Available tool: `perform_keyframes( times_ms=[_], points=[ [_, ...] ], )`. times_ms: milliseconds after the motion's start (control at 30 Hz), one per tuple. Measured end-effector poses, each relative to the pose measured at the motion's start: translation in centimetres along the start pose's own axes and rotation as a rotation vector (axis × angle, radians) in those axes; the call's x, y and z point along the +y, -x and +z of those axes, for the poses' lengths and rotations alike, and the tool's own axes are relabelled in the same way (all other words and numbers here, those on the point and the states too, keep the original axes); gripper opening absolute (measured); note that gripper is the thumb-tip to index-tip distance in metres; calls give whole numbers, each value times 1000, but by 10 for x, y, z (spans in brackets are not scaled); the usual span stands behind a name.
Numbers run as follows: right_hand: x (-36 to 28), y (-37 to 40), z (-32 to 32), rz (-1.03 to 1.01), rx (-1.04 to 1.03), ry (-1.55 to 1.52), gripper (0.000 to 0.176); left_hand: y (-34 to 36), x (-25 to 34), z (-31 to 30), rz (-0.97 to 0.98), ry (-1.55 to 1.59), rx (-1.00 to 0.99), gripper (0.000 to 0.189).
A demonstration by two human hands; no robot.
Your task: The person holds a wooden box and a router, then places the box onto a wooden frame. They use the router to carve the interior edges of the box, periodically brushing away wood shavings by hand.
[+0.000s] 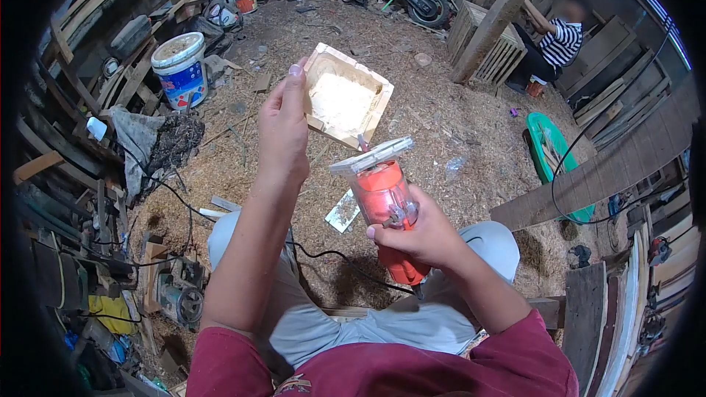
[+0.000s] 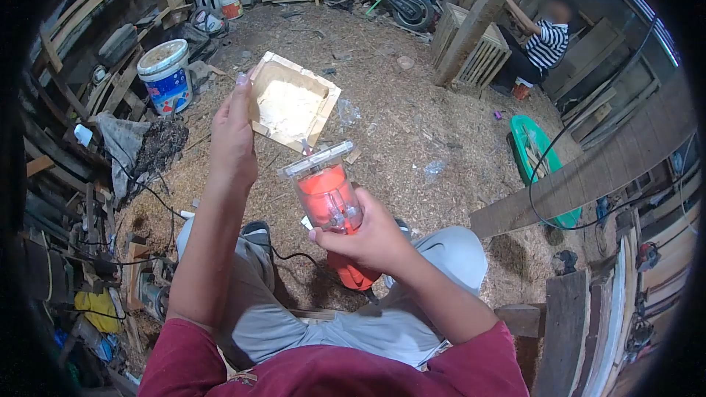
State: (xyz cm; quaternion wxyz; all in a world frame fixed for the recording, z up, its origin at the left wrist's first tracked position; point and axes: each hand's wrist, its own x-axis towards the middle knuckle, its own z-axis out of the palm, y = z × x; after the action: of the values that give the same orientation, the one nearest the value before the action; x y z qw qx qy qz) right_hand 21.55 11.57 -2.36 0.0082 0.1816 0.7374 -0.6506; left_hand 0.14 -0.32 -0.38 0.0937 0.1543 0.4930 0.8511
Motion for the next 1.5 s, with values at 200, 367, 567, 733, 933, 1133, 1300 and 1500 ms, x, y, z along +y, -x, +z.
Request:
perform_keyframes(
  times_ms=[200, 367, 567, 733, 933, 1133, 1300, 1500],
  points=[
    [0, 0, 1, 3, -4, -28, 69, -2, -4, -1, 7, 1, 11, 50],
    [1, 0, 0, 1, -8, -11, 69, 0, 3, 3, 1, 3, 11, 49],
    [1, 0, 1, 12, -13, -47, 70, -1, 0, 2, -9, -3, 37, 49],
    [0, 1, 1, 16, -2, -14, 71, 0, 2, 3, -11, -21, 40, 50],
    [-1, 1, 0, 14, -7, -8, 71, -1, -2, 1, -8, -20, 36, 51],
    [-14, 9, -1, -26, 26, -82, 69, -7, -6, -4, 13, 14, 11, 50],
    [-8, 9, -7, -18, 10, -5, 69, -4, -1, -1, -71, 69, 13, 48],
    [-2, 7, -4, 3, -15, -1, 69, -3, 1, 1, -80, 92, -7, 46]
  ],
)
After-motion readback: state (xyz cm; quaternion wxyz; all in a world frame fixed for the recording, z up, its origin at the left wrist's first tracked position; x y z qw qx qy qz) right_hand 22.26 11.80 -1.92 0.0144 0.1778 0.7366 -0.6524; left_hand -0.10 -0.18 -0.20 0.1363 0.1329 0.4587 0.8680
